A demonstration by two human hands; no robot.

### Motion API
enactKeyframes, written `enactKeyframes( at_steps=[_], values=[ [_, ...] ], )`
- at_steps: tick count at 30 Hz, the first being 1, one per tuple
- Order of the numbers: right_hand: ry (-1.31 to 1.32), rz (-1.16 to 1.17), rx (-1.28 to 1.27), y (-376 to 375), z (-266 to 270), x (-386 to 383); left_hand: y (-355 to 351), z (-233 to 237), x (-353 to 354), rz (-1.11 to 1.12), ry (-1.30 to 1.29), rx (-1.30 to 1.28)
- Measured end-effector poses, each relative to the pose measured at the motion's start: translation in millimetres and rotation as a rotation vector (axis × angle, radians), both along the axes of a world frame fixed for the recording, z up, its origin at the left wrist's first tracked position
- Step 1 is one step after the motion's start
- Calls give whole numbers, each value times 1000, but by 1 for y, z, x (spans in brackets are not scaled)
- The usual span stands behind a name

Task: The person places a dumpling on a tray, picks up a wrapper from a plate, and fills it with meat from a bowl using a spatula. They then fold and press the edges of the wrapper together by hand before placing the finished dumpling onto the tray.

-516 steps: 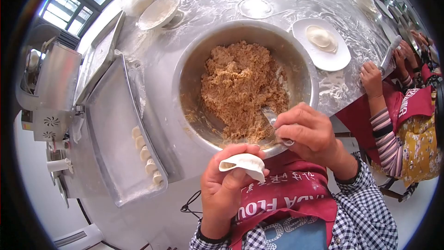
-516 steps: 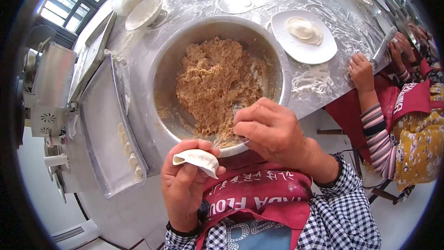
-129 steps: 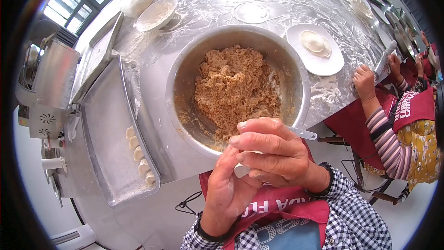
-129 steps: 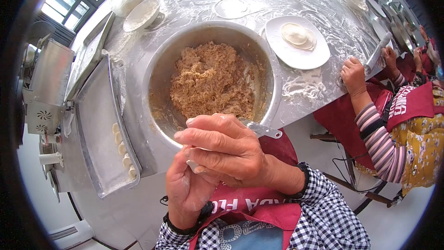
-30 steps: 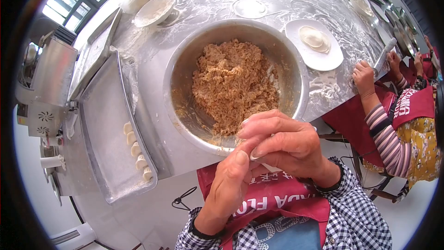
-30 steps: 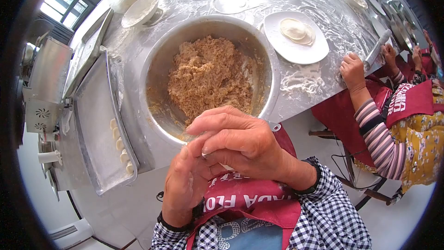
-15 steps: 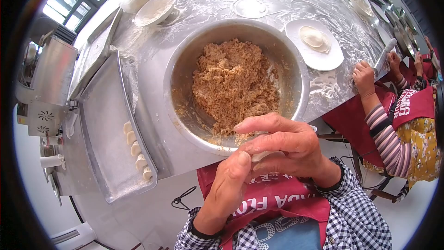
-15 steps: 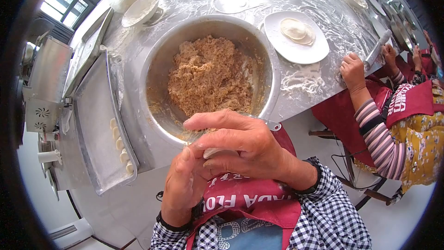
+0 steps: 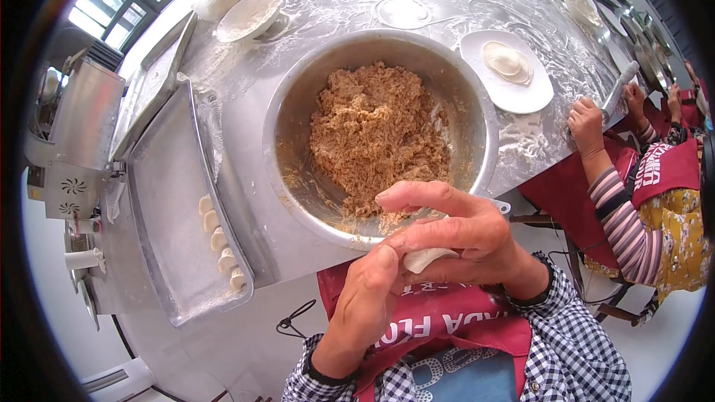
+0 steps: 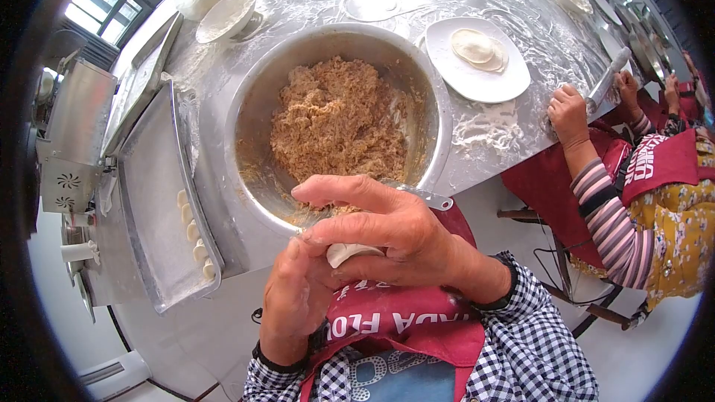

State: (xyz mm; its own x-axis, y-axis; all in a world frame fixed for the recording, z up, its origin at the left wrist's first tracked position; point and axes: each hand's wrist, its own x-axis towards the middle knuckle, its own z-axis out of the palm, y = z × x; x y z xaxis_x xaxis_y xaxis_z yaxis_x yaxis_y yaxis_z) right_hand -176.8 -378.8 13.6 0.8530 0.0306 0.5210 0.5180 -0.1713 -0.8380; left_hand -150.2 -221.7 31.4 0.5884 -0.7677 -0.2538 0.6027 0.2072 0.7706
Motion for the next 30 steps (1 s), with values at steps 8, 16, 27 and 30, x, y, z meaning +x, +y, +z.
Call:
enactKeyframes(
  at_steps=[8, 16, 27, 30],
  values=[
    [-30, 64, 92, -3, -8, -3, -1, 1, -2, 15, 1, -48],
    [-92, 67, 32, -4, -6, 1, -4, -4, 0, 50, 71, -52],
    [-205, -62, -67, -3, -9, 5, -12, 0, 1, 146, 207, -69],
    [-143, -147, 16, 12, -5, 1, -7, -3, 2, 156, 224, -85]
  ],
)
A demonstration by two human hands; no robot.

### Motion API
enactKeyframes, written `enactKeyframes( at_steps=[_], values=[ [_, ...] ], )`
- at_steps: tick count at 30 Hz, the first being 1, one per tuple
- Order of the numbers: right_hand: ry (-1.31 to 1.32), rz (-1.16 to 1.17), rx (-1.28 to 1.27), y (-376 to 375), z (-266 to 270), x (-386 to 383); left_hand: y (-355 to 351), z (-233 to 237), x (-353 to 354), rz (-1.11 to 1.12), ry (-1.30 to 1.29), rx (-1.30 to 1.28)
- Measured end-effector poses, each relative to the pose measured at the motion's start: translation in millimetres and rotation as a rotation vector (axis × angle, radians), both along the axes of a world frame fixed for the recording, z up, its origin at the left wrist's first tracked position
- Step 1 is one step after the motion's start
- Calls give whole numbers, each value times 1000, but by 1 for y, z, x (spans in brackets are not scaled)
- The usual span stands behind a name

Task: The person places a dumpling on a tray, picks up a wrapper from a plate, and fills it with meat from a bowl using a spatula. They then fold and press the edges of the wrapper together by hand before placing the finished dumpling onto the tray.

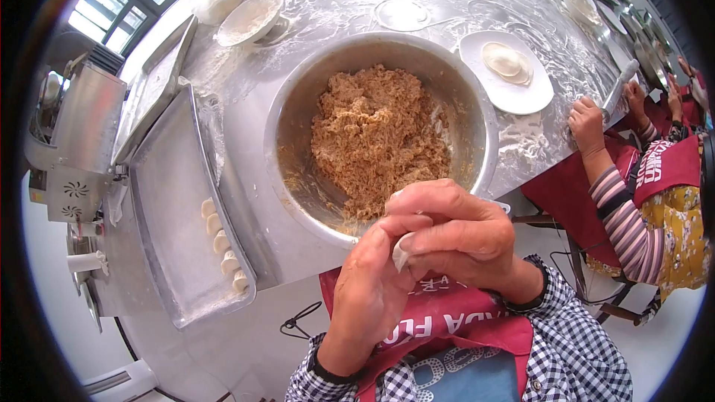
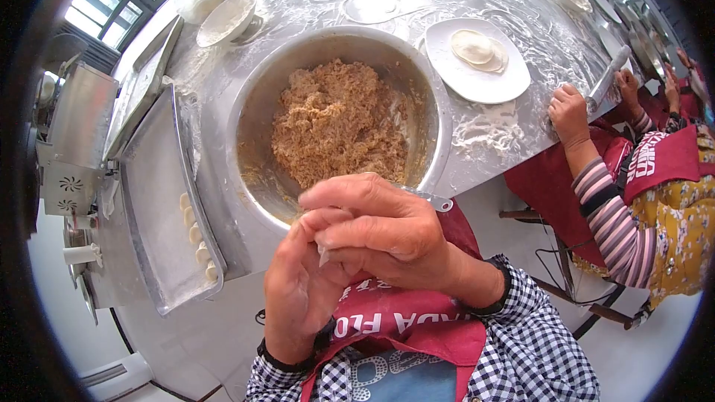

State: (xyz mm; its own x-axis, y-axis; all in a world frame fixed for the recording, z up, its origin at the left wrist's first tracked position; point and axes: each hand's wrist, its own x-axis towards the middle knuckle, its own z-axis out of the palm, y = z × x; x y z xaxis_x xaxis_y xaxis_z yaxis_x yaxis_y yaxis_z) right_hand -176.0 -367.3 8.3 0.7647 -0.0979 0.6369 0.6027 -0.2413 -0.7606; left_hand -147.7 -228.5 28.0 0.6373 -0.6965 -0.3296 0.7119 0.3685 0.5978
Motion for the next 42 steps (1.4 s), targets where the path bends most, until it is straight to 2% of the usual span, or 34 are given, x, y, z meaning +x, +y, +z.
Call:
enactKeyframes(
  at_steps=[1, 2, 5, 7, 10, 14, 17, 19, 25, 28, 32, 34, 37, 41, 42],
  values=[
    [72, -62, 121, 5, 2, -1, 2, -3, 1, -29, -19, -40],
    [71, -61, 121, 3, 2, 0, 3, -6, 2, -29, -20, -40],
    [-28, -44, -5, -6, 0, 3, 0, -4, 1, -41, -3, -138],
    [-66, -4, -137, -9, -2, 4, -7, 9, -1, 36, 38, 58],
    [-68, -40, -167, -9, -2, 6, -7, 6, -1, 51, -1, 55],
    [31, -152, -6, 3, 7, 4, -3, 0, 1, -11, -82, -16],
    [-29, -110, -70, -2, 5, 6, -5, 1, -1, -1, -19, -94],
    [-93, -126, -257, -4, -1, 8, -6, 3, -3, 90, 21, 31],
    [-104, -153, -335, -1, -3, 9, -11, 1, -6, 184, 46, 59],
    [-64, -199, -186, 5, -1, 9, -3, -6, -3, 116, 24, -30],
    [-76, -220, -198, 3, -3, 9, -7, -1, -4, 145, 53, -67],
    [-172, -188, -386, -2, -7, 11, -9, 0, -6, 231, 181, -37],
    [-198, -194, -441, -4, -10, 13, -8, -3, -6, 203, 130, -69],
    [-115, -220, -354, 6, -2, 11, -4, -4, -2, 192, 125, -81],
    [-108, -249, -297, 8, -3, 10, -2, -5, -1, 143, 112, -154]
  ],
)
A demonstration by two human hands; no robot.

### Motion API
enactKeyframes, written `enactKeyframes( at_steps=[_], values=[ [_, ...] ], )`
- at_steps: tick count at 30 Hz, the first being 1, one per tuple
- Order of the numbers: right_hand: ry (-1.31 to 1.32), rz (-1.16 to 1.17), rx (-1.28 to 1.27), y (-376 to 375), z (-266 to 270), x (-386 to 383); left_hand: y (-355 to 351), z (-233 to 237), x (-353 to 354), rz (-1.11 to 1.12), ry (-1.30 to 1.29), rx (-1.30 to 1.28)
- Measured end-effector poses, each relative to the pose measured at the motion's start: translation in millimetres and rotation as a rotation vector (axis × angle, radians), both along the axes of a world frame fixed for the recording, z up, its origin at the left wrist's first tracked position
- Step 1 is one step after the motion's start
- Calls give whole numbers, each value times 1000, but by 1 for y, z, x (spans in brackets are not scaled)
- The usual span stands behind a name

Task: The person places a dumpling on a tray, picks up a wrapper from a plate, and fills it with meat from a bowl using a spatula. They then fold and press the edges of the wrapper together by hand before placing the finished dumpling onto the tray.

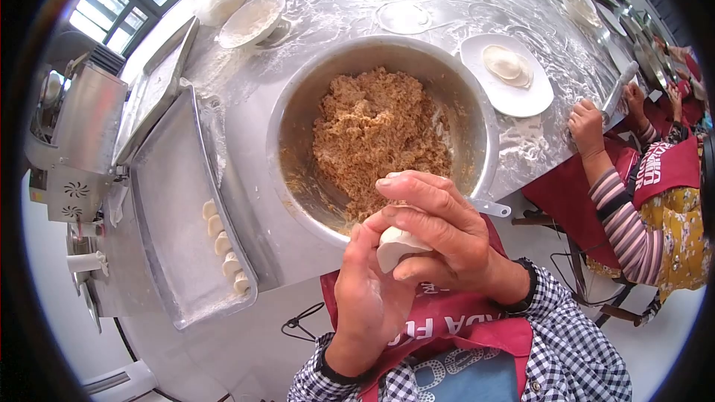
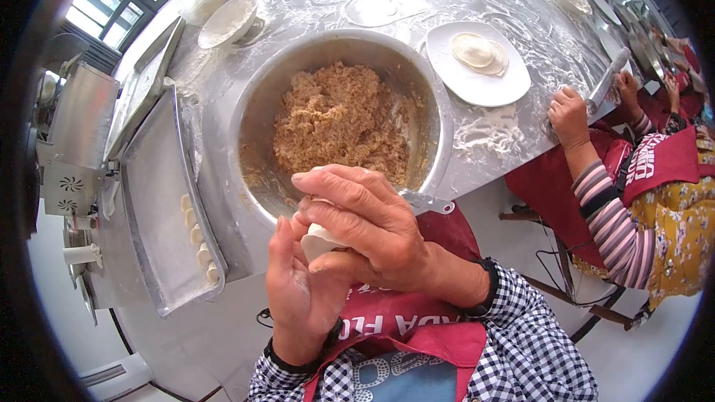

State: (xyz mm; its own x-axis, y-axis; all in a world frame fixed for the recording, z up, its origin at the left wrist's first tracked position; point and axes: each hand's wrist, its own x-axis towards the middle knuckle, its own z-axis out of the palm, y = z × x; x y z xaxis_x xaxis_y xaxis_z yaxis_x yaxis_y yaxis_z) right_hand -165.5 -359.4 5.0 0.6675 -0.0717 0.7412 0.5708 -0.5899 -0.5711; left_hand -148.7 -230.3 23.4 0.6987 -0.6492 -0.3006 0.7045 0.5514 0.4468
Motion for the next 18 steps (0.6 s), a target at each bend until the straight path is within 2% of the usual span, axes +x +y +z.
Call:
enactKeyframes(
  at_steps=[2, 7, 12, 14, 16, 18],
  values=[
    [-6, -25, 59, 0, -1, 0, 0, 1, 1, -43, -23, -74],
    [-48, 5, -128, -5, -3, 1, -6, 6, -2, 16, 108, 19],
    [-14, 14, -112, 1, 4, 1, 5, -1, 1, 5, 86, -96],
    [-19, -8, -56, 3, 9, -3, 14, 3, 5, -74, 35, -113],
    [-30, 32, -61, -6, 18, -11, 29, 18, 7, 23, 40, 0],
    [-38, 58, -72, -15, 24, -20, 53, 29, 15, 107, -179, 245]
  ],
)
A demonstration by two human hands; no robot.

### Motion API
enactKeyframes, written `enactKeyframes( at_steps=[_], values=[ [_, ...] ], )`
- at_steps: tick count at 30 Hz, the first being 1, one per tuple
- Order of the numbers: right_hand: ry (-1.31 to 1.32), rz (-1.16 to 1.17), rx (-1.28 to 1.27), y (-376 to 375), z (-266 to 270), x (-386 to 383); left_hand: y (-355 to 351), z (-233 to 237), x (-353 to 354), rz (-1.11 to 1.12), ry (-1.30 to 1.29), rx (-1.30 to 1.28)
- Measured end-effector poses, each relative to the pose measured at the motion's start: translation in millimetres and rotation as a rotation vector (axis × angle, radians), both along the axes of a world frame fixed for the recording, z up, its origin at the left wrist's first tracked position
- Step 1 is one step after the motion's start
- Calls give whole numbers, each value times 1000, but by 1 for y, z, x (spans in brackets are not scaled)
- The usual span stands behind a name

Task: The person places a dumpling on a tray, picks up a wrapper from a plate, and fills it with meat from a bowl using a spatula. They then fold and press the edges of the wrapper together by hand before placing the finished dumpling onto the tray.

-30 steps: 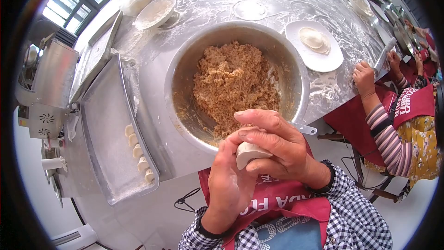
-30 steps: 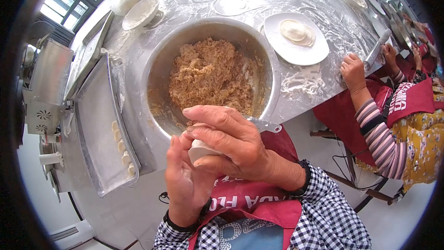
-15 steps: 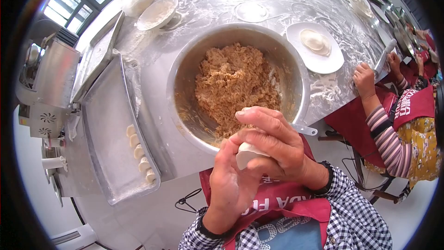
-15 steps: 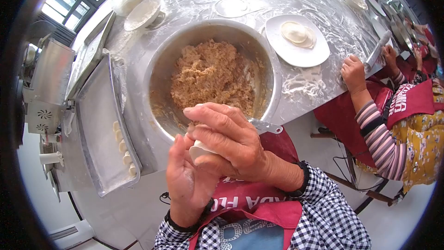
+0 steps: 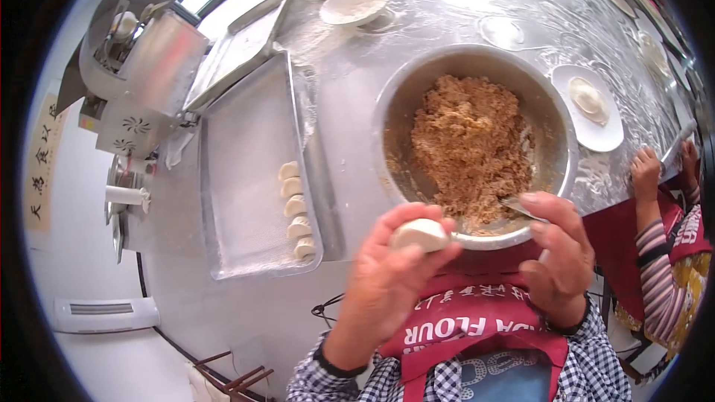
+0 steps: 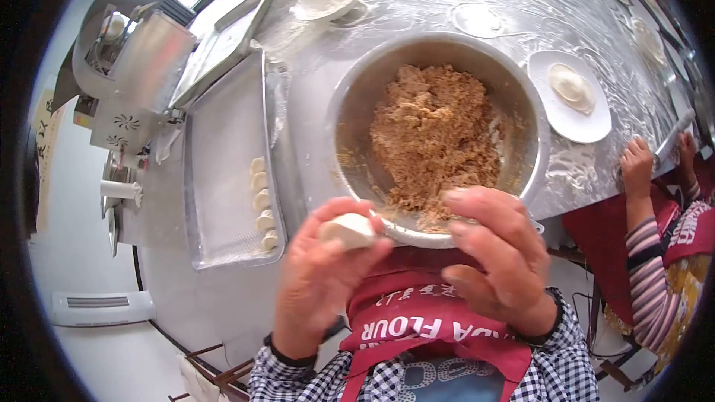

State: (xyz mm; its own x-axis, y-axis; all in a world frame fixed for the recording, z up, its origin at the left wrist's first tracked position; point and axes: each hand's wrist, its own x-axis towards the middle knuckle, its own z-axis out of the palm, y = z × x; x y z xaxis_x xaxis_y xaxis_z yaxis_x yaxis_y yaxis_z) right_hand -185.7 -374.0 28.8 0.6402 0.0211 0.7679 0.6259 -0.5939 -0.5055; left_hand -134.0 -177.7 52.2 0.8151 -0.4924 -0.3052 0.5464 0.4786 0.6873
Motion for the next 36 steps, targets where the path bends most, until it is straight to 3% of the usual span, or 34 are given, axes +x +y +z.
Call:
enactKeyframes(
  at_steps=[3, 7, 10, 12, 13, 15, 22, 31, 33, 36],
  values=[
    [22, -32, 14, -11, 3, -13, 51, 1, 26, 180, -178, 55],
    [56, -115, 59, -20, -3, -20, 114, 1, 80, 339, -299, 384],
    [54, -133, 82, -24, -7, -17, 153, -14, 123, 355, -340, 608],
    [67, -151, 76, -27, -9, -19, 167, -26, 149, 291, -398, 917],
    [74, -157, 109, -26, -10, -20, 169, -31, 160, 300, -400, 913],
    [76, -167, 97, -28, -10, -20, 174, -42, 181, 180, -465, 1242],
    [96, -195, 43, -28, -10, -18, 175, -82, 231, 125, -595, 1265],
    [165, -236, 22, -26, -13, -20, 160, -113, 245, 38, -766, 1342],
    [147, -238, 61, -27, -13, -20, 159, -115, 245, 27, -799, 1494],
    [137, -231, 54, -27, -12, -19, 159, -116, 243, 34, -782, 1441]
  ],
)
